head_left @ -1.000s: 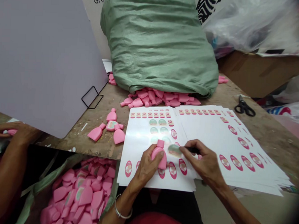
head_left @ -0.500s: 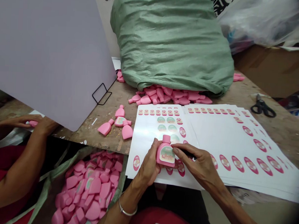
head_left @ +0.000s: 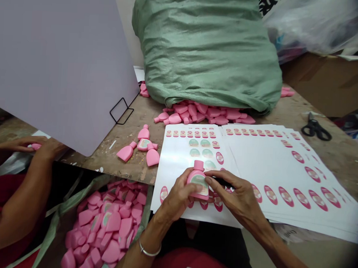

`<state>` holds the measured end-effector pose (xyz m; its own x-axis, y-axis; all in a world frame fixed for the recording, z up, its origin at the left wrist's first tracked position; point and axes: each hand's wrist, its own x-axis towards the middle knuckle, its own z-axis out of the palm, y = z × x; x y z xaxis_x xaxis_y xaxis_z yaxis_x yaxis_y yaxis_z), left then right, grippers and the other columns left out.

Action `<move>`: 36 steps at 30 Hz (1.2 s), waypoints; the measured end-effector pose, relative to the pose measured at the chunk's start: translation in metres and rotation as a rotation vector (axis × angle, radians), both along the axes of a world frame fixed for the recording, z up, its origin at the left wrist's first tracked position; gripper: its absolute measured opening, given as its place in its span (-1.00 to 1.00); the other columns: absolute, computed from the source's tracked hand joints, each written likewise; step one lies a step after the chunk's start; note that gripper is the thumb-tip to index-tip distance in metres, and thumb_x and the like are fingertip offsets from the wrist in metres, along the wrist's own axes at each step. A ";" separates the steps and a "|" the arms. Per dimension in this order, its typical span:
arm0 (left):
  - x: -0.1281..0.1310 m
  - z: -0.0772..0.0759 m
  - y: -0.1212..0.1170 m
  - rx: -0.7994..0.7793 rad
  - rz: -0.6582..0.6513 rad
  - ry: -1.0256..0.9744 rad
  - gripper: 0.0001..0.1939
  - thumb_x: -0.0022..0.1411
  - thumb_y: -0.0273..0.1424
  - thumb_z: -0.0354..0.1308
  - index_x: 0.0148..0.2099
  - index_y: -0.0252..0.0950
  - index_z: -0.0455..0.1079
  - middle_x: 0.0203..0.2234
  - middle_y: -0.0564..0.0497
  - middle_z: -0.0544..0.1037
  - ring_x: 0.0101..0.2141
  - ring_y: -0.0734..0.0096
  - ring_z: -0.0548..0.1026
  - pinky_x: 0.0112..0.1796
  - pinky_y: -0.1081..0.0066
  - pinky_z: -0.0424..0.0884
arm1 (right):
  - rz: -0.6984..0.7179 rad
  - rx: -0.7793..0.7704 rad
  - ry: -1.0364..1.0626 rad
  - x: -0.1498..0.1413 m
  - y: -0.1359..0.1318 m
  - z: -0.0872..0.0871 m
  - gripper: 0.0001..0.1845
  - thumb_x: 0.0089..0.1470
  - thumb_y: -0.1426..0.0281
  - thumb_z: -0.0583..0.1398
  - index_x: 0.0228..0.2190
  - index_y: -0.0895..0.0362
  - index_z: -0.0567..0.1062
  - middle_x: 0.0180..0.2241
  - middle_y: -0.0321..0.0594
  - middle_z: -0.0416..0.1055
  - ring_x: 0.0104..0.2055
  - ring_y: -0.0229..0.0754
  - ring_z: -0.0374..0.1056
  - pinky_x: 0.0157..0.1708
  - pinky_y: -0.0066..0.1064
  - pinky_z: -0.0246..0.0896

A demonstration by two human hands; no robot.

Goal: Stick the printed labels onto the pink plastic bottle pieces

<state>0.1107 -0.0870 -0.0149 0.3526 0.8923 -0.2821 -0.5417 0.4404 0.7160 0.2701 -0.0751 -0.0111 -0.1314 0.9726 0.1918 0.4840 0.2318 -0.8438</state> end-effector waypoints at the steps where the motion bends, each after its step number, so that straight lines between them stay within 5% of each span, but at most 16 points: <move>1: -0.001 -0.001 0.000 0.021 -0.019 0.036 -0.59 -0.01 -0.48 0.23 -0.05 -0.30 0.32 -0.39 0.04 0.44 -0.48 0.49 0.46 -0.45 0.52 0.39 | -0.004 -0.013 -0.007 0.002 0.001 -0.001 -0.72 0.06 0.17 0.19 -0.28 0.07 0.55 -0.33 -0.21 0.53 -0.37 -0.21 0.41 -0.38 -0.40 0.33; 7: -0.001 -0.001 -0.003 0.017 -0.086 0.047 -0.55 0.03 -0.46 0.24 0.00 -0.29 0.28 -0.43 0.06 0.42 -0.48 0.51 0.46 -0.44 0.54 0.32 | -0.126 -0.147 -0.130 0.007 0.009 -0.001 -0.40 -0.10 0.08 0.28 -0.02 0.05 0.41 -0.09 -0.09 0.45 -0.11 -0.01 0.42 -0.15 -0.19 0.36; 11: -0.005 0.010 -0.008 0.077 -0.156 0.046 -0.52 0.06 -0.44 0.24 0.05 -0.25 0.28 -0.28 -0.01 0.46 -0.34 0.42 0.48 -0.31 0.46 0.36 | 0.078 -0.340 0.047 0.001 0.022 -0.004 -0.25 -0.18 0.11 0.32 0.05 0.05 0.31 0.01 -0.08 0.38 0.02 0.01 0.36 -0.10 -0.22 0.36; 16: -0.040 0.019 -0.004 0.175 -0.080 0.465 -0.56 0.12 -0.39 0.18 0.07 -0.24 0.30 -0.21 -0.06 0.52 -0.26 0.31 0.49 -0.25 0.42 0.37 | 0.083 -0.332 -0.045 0.010 0.077 -0.011 -0.36 -0.10 0.02 0.26 -0.05 0.13 0.39 -0.05 -0.04 0.42 -0.08 -0.04 0.41 -0.16 -0.27 0.36; 21: -0.075 -0.007 0.028 0.288 0.321 1.042 -0.43 0.07 -0.53 0.05 0.17 -0.27 0.23 0.05 -0.14 0.41 0.05 0.12 0.35 0.07 0.23 0.21 | 0.002 -0.017 -0.376 -0.014 0.167 -0.009 -0.55 0.04 0.07 0.15 -0.15 0.13 0.46 -0.25 -0.10 0.50 -0.26 -0.09 0.43 -0.30 -0.31 0.29; 27: -0.106 -0.043 0.061 0.340 0.387 1.424 -0.31 0.02 -0.60 -0.05 0.26 -0.40 0.08 0.18 -0.27 0.26 0.19 0.05 0.19 0.15 0.10 0.10 | -0.203 0.068 -0.582 -0.072 0.235 -0.027 -0.59 0.06 0.11 0.14 -0.28 0.20 0.49 -0.37 0.05 0.50 -0.26 0.06 0.43 -0.35 -0.26 0.17; 32: -0.119 -0.040 0.062 0.494 0.474 1.664 -0.30 0.10 -0.51 0.00 0.30 -0.48 -0.04 0.24 -0.35 0.12 0.23 -0.06 0.07 0.15 -0.01 0.10 | -0.254 0.181 -0.646 -0.052 0.223 -0.017 -0.72 0.08 0.21 0.12 -0.33 0.13 0.51 -0.40 -0.01 0.51 -0.31 0.02 0.41 -0.40 -0.29 0.12; 34: -0.109 -0.024 0.061 0.583 0.481 1.669 -0.35 0.16 -0.45 0.01 0.29 -0.44 0.01 0.22 -0.33 0.16 0.23 -0.03 0.08 0.14 -0.02 0.10 | -0.145 0.210 -0.662 -0.028 0.201 0.004 -0.72 0.04 0.22 0.13 -0.32 0.13 0.51 -0.38 -0.09 0.51 -0.33 -0.03 0.40 -0.41 -0.33 0.12; 36: -0.089 -0.003 0.059 0.713 0.395 1.593 -0.38 0.17 -0.39 0.08 0.27 -0.35 0.08 0.21 -0.27 0.19 0.22 0.00 0.09 0.15 -0.01 0.09 | 0.122 0.179 -0.649 -0.006 0.173 0.032 -0.74 0.03 0.22 0.13 -0.35 0.12 0.52 -0.41 -0.19 0.50 -0.41 -0.15 0.37 -0.44 -0.39 0.10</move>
<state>0.0214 -0.0281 -0.0178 -0.0911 0.9373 0.3363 0.8069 -0.1284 0.5766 0.2636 0.0976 0.0204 -0.3809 0.9042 0.1935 0.8406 0.4258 -0.3348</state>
